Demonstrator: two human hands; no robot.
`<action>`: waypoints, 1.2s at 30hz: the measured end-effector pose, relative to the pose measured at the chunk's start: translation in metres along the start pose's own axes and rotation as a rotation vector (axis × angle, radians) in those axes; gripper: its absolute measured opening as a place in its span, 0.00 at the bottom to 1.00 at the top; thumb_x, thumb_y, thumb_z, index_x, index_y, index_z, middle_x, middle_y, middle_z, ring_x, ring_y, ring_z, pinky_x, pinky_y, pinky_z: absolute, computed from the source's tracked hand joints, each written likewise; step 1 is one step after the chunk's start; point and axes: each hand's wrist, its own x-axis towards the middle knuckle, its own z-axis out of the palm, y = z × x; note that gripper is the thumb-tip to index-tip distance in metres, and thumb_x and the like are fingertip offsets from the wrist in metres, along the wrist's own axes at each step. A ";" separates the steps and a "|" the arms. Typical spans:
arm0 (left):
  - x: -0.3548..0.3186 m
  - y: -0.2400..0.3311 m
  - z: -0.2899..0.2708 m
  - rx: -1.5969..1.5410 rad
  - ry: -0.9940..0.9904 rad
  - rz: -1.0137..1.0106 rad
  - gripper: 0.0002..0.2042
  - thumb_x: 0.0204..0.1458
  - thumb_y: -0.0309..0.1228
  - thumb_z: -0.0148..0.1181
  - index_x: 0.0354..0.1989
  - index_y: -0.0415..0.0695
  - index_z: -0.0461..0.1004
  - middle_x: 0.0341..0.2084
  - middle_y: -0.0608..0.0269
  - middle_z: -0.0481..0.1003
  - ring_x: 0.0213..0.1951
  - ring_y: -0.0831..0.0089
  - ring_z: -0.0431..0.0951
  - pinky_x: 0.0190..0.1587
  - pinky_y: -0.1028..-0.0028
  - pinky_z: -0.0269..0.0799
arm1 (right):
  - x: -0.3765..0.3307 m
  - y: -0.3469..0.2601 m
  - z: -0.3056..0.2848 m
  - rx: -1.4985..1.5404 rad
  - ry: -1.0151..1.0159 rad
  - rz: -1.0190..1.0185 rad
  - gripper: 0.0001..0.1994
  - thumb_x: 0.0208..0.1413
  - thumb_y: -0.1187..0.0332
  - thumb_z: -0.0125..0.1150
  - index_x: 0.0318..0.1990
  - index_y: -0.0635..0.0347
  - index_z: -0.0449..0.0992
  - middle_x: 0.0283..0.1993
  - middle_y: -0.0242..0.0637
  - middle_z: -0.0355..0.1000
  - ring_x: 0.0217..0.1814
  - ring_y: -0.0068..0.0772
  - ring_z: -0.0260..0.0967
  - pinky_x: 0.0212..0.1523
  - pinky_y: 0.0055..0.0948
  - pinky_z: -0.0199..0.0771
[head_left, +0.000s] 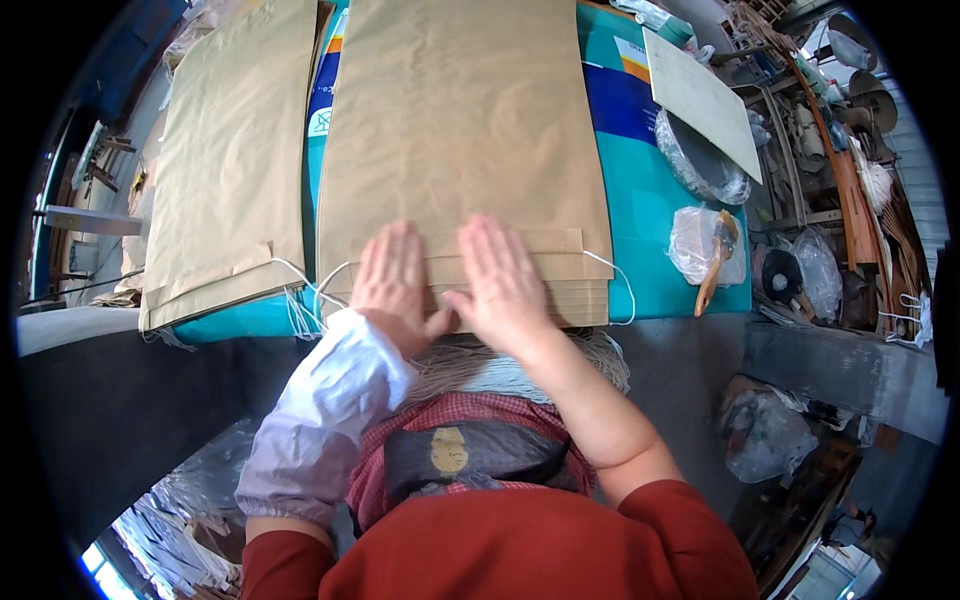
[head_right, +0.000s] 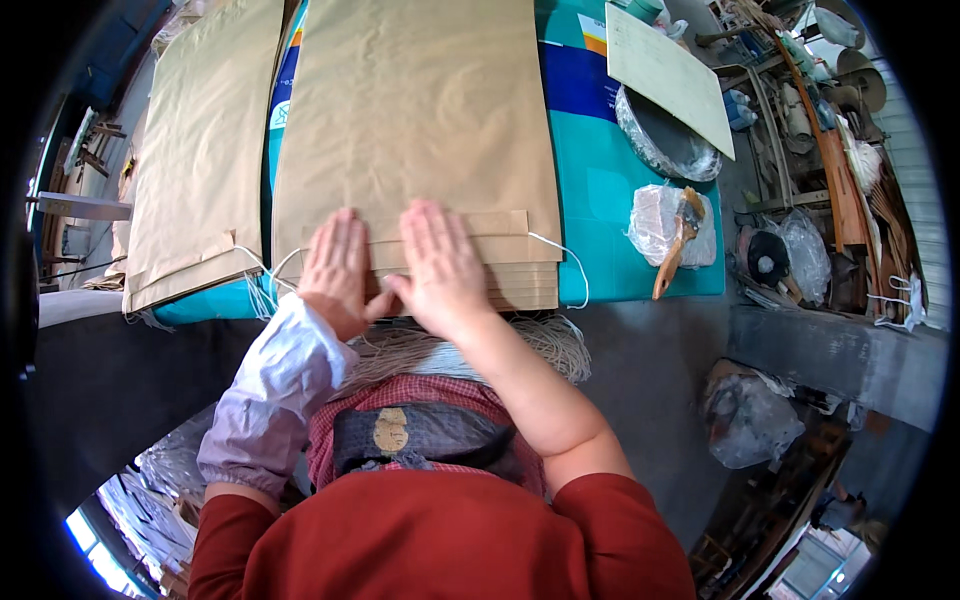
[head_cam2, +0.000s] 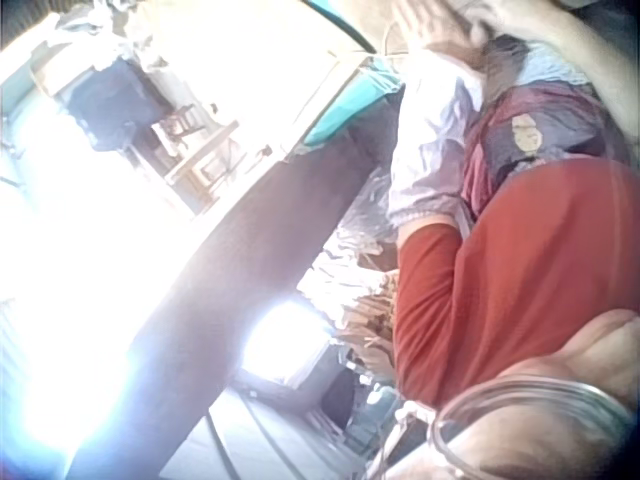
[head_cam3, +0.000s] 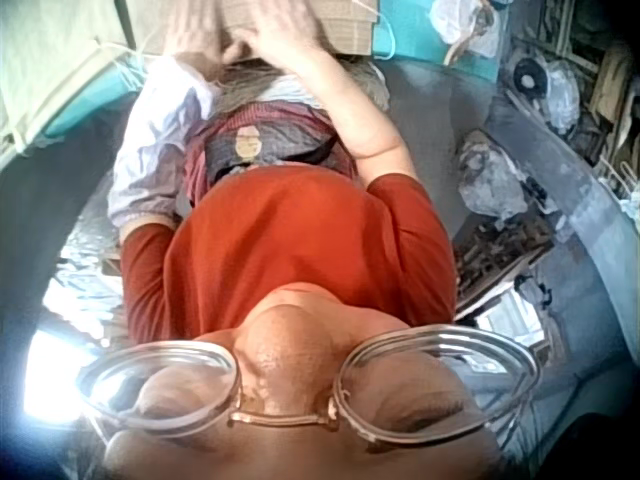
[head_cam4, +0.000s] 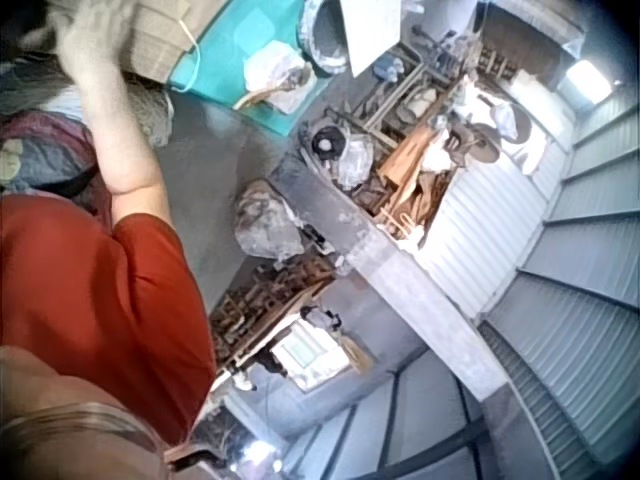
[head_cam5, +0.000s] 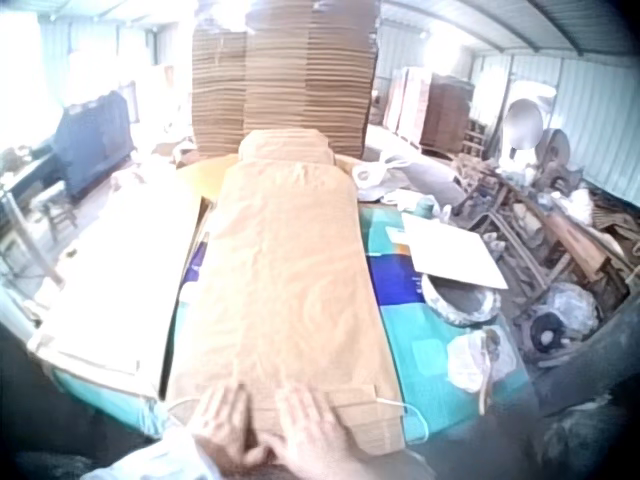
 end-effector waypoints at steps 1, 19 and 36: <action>-0.003 -0.010 0.002 0.006 0.049 -0.063 0.51 0.46 0.63 0.50 0.63 0.25 0.47 0.65 0.32 0.46 0.68 0.45 0.42 0.69 0.59 0.36 | -0.007 0.015 -0.004 -0.038 -0.022 0.123 0.40 0.54 0.46 0.52 0.64 0.71 0.54 0.70 0.57 0.45 0.74 0.50 0.39 0.71 0.43 0.37; -0.002 -0.082 0.038 -0.316 0.448 -0.248 0.22 0.49 0.22 0.54 0.55 0.29 0.62 0.58 0.37 0.61 0.61 0.46 0.58 0.63 0.60 0.56 | -0.044 0.115 -0.015 -0.010 0.364 0.570 0.22 0.45 0.62 0.67 0.45 0.69 0.74 0.51 0.47 0.70 0.51 0.47 0.66 0.52 0.38 0.68; -0.001 -0.085 0.054 -0.290 0.454 -0.263 0.24 0.49 0.25 0.54 0.56 0.29 0.61 0.56 0.37 0.62 0.59 0.44 0.60 0.62 0.59 0.58 | -0.024 0.109 -0.021 0.021 0.466 0.486 0.14 0.45 0.70 0.67 0.39 0.62 0.71 0.38 0.42 0.71 0.40 0.45 0.69 0.39 0.41 0.70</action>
